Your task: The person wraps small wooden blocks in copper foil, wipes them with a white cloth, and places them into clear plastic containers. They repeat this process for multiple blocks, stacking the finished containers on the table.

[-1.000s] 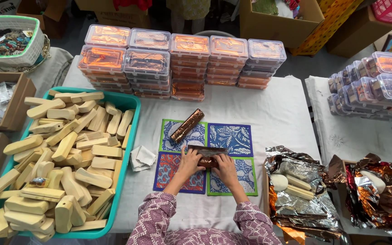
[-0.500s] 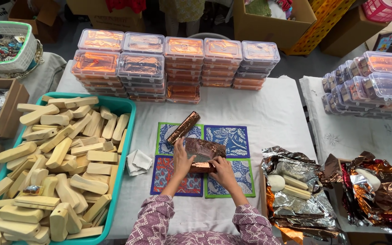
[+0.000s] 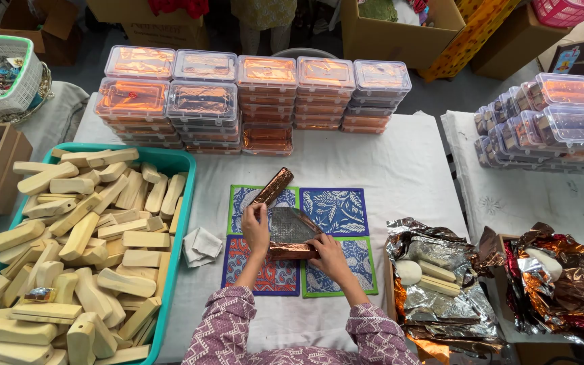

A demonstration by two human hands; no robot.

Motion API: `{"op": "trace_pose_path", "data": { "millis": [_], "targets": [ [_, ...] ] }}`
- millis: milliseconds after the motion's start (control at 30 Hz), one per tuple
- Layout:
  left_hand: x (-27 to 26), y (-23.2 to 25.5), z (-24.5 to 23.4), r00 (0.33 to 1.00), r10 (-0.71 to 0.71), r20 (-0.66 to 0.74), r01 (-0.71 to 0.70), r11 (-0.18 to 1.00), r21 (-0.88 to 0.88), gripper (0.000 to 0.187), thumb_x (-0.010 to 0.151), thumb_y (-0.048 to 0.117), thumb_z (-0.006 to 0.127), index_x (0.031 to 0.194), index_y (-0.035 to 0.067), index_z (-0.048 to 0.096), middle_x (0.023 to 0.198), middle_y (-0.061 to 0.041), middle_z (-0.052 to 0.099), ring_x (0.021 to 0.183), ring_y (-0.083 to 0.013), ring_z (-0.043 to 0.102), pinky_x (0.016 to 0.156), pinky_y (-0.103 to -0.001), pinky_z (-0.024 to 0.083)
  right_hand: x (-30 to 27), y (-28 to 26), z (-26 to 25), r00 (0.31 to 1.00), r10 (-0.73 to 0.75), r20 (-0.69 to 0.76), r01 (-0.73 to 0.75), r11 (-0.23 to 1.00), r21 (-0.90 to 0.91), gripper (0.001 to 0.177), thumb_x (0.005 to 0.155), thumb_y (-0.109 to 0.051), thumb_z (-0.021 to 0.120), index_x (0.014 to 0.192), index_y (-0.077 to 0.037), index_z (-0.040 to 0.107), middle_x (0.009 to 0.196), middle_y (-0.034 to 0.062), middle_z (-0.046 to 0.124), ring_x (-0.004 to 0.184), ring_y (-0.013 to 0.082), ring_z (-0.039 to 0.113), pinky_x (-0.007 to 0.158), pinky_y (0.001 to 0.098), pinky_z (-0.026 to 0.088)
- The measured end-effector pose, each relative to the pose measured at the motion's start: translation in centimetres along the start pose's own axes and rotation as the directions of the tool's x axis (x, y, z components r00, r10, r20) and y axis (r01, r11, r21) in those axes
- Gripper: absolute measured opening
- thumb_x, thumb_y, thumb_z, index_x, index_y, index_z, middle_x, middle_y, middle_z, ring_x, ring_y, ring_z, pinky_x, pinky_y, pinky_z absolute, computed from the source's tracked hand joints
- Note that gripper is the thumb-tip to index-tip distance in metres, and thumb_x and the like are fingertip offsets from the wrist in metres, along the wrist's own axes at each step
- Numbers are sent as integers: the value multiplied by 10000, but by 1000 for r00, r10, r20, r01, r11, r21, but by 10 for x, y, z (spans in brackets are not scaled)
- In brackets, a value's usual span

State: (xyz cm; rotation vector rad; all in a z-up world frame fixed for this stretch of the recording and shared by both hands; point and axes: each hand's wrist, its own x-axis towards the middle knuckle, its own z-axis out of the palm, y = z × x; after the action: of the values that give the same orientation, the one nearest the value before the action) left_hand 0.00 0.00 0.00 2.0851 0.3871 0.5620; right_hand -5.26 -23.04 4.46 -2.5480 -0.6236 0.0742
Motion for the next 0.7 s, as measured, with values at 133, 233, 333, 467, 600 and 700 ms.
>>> {"op": "trace_pose_path", "data": {
  "millis": [133, 233, 333, 467, 600, 700],
  "targets": [
    [-25, 6, -22, 943, 332, 9, -332, 942, 52, 124, 971, 231, 681, 1019, 118, 694, 1011, -22, 728, 905, -209, 655, 856, -378, 489, 2, 2, 0, 1000, -3, 11, 3, 1000, -1, 588, 678, -160, 869, 1227, -137, 660, 1194, 68, 589, 1162, 293, 541, 978, 442, 425],
    [-50, 3, -24, 479, 723, 498, -831, 556, -8, 231, 905, 220, 768, 1099, 122, 690, 1066, -7, 700, 1029, -180, 668, 925, -401, 478, 6, 5, -1, 997, 38, 72, -42, 998, 50, 606, 657, -152, 872, 1226, -131, 663, 1206, 66, 589, 1161, 296, 540, 968, 438, 426],
    [-60, 29, -28, 539, 704, 462, -786, 618, -24, 556, 717, 337, 826, 1167, 46, 678, 1135, -90, 693, 1072, -238, 636, 964, -427, 437, 9, 17, 7, 993, 63, 99, -68, 997, 43, 584, 663, -177, 880, 1209, -134, 677, 1196, 68, 606, 1158, 298, 556, 965, 433, 448],
    [-63, 15, -12, 618, 543, 568, -675, 738, 28, 509, 737, 321, 854, 1173, 105, 704, 1114, -56, 691, 1071, -230, 636, 1015, -423, 407, 13, 39, 17, 990, 46, 134, -58, 994, 88, 608, 678, -186, 891, 1254, -177, 698, 1212, 86, 632, 1161, 312, 576, 981, 438, 476],
    [-56, 20, -11, 632, 362, 686, -545, 836, 61, 466, 743, 357, 865, 1123, 118, 741, 1048, -57, 703, 1038, -247, 648, 1020, -457, 392, 11, 41, 16, 982, 15, 187, -42, 989, 145, 690, 708, -206, 887, 1359, -240, 660, 1218, 96, 647, 1130, 308, 600, 991, 427, 500],
    [-58, 9, -2, 632, 391, 669, -572, 818, 63, 449, 733, 370, 859, 1090, 119, 752, 1024, -54, 708, 1043, -243, 660, 1033, -466, 386, 9, 19, -4, 973, 101, 207, -131, 982, 138, 729, 721, -235, 850, 1408, -243, 605, 1173, 101, 656, 1121, 306, 609, 993, 427, 487]
  ]
}}
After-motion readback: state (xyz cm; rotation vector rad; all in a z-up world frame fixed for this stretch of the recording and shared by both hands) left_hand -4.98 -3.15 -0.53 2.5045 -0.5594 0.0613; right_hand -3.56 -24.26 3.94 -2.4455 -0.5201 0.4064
